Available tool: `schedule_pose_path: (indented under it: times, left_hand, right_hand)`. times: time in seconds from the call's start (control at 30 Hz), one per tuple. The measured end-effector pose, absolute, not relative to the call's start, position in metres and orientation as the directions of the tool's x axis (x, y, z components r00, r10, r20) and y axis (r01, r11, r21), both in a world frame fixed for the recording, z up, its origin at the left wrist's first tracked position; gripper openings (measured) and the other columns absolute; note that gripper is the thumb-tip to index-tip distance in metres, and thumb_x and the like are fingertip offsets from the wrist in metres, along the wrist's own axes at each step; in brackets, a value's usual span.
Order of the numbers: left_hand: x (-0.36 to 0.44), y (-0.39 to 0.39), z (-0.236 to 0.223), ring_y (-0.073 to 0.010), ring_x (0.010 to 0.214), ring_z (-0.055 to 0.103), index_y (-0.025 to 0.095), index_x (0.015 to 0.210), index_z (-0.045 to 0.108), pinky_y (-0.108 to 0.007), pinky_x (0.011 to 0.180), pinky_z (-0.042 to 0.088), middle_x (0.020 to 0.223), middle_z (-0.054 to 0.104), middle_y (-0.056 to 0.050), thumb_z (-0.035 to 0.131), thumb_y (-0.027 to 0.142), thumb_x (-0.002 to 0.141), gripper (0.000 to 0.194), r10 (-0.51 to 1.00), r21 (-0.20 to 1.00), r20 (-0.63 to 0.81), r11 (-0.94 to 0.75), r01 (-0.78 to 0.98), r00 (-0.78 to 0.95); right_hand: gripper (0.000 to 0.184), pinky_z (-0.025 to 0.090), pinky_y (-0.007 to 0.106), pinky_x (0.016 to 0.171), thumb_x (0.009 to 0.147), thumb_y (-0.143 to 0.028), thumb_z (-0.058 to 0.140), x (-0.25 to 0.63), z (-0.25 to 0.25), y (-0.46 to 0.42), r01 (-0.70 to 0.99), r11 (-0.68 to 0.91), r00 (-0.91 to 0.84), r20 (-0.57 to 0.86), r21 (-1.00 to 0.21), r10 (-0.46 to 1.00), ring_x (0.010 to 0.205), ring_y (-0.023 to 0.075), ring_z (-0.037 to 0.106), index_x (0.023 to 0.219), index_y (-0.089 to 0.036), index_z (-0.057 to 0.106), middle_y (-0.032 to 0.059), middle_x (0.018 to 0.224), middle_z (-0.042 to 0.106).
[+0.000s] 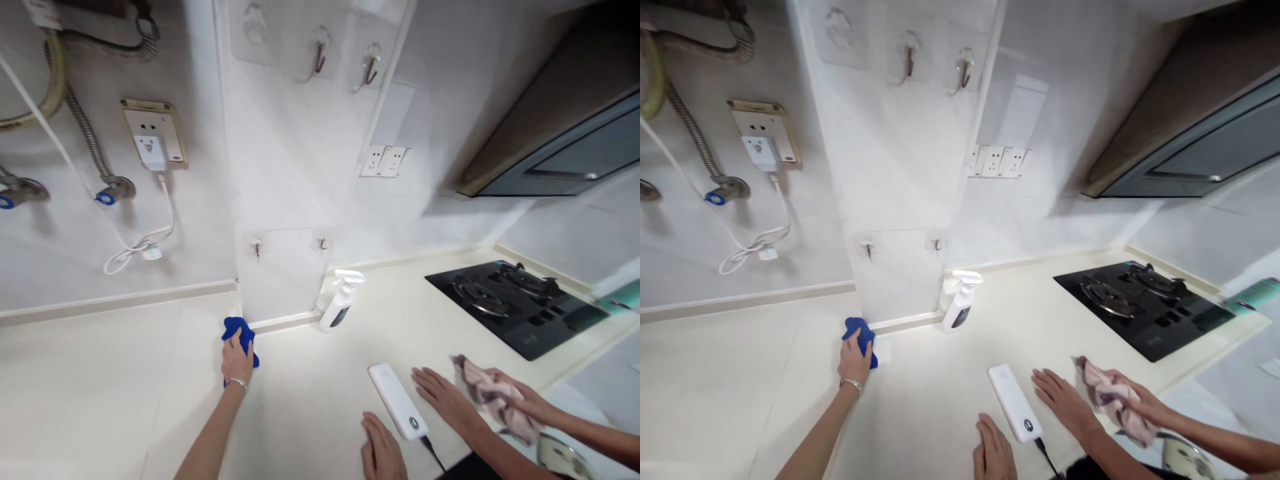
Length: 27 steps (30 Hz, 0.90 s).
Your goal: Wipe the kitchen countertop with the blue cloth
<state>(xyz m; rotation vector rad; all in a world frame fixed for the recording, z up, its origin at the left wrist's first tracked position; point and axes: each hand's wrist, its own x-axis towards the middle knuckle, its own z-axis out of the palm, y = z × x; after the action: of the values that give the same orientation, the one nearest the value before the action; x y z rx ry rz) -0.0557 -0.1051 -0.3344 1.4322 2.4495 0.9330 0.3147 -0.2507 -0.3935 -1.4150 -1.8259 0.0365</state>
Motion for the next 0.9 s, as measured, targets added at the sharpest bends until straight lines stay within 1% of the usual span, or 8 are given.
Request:
schedule_pose_path:
  times: [0.1,0.23,0.4,0.47,0.6,0.7,0.77,0.9]
  left_hand:
    - [-0.039,-0.097,-0.334,-0.0297,0.113,0.054,0.015,0.143,0.036,-0.045,0.088,0.052,0.125,0.05,-0.019,0.036,0.044,0.094,0.058,0.812,0.536,0.192,0.384,0.752,-0.552]
    - [-0.027,-0.089,-0.336,-0.0312,0.109,0.054,0.007,0.144,0.034,-0.047,0.087,0.051,0.124,0.05,-0.023,0.032,0.04,0.094,0.06,0.806,0.479,0.211,0.408,0.777,-0.553]
    - [-0.02,-0.093,-0.344,-0.0325,0.108,0.052,0.001,0.146,0.033,-0.048,0.091,0.048,0.125,0.049,-0.027,0.035,0.029,0.092,0.06,0.855,0.376,0.254,0.343,0.861,-0.452]
    - [-0.012,-0.094,-0.347,-0.0313,0.105,0.053,0.005,0.145,0.038,-0.046,0.09,0.048,0.122,0.052,-0.024,0.04,0.024,0.089,0.059,0.899,0.341,0.251,0.264,0.902,-0.358]
    - [0.017,-0.084,-0.349,-0.028,0.102,0.053,0.02,0.141,0.048,-0.043,0.091,0.048,0.116,0.056,-0.016,0.054,0.019,0.082,0.059,0.957,0.304,0.238,0.09,0.948,-0.168]
    - [0.038,-0.07,-0.35,-0.0279,0.102,0.052,0.018,0.14,0.049,-0.043,0.093,0.047,0.112,0.056,-0.016,0.053,0.019,0.084,0.056,0.963,0.301,0.244,0.04,0.953,-0.117]
    - [0.047,-0.062,-0.35,-0.0277,0.103,0.052,0.018,0.14,0.049,-0.044,0.095,0.046,0.114,0.055,-0.016,0.051,0.021,0.085,0.055,0.964,0.3,0.251,0.005,0.954,-0.084]
    - [0.055,-0.054,-0.349,-0.0253,0.108,0.051,0.025,0.142,0.046,-0.04,0.1,0.045,0.123,0.054,-0.013,0.048,0.025,0.089,0.053,0.964,0.286,0.266,-0.096,0.953,0.017]
  right_hand:
    - [0.037,0.06,0.055,0.082,0.088,-0.033,0.046,0.317,-0.39,-0.249,0.791,0.364,-0.034,0.559,-0.492,0.829,0.111,0.0343,0.063,0.123,-0.036,0.059,0.0032,0.132,0.059]
    - [0.036,0.06,0.055,0.083,0.089,-0.035,0.046,0.316,-0.39,-0.25,0.773,0.351,-0.003,0.551,-0.529,0.835,0.114,0.035,0.062,0.121,-0.035,0.061,0.0034,0.134,0.058]
    - [0.036,0.059,0.056,0.083,0.088,-0.036,0.047,0.316,-0.393,-0.251,0.756,0.346,0.016,0.544,-0.555,0.839,0.118,0.037,0.059,0.121,-0.036,0.062,0.0024,0.137,0.056]
    - [0.036,0.059,0.056,0.082,0.088,-0.035,0.047,0.317,-0.395,-0.251,0.763,0.345,0.004,0.538,-0.547,0.843,0.117,0.0364,0.06,0.121,-0.037,0.061,0.0027,0.136,0.057]
    - [0.038,0.06,0.054,0.083,0.089,-0.036,0.046,0.319,-0.398,-0.251,0.781,0.354,-0.028,0.538,-0.515,0.843,0.112,0.0336,0.063,0.125,-0.037,0.058,0.0026,0.135,0.058]
    - [0.038,0.061,0.052,0.082,0.089,-0.037,0.048,0.32,-0.396,-0.25,0.791,0.349,-0.019,0.55,-0.503,0.835,0.115,0.0336,0.061,0.126,-0.04,0.058,0.0004,0.136,0.057]
    - [0.038,0.061,0.051,0.082,0.09,-0.036,0.048,0.32,-0.395,-0.251,0.801,0.353,-0.025,0.562,-0.484,0.827,0.116,0.0336,0.061,0.126,-0.041,0.059,0.0003,0.134,0.059]
    - [0.039,0.061,0.046,0.087,0.09,-0.027,0.049,0.32,-0.396,-0.25,0.823,0.358,-0.05,0.571,-0.441,0.819,0.112,0.0277,0.064,0.127,-0.032,0.058,0.0048,0.128,0.063]
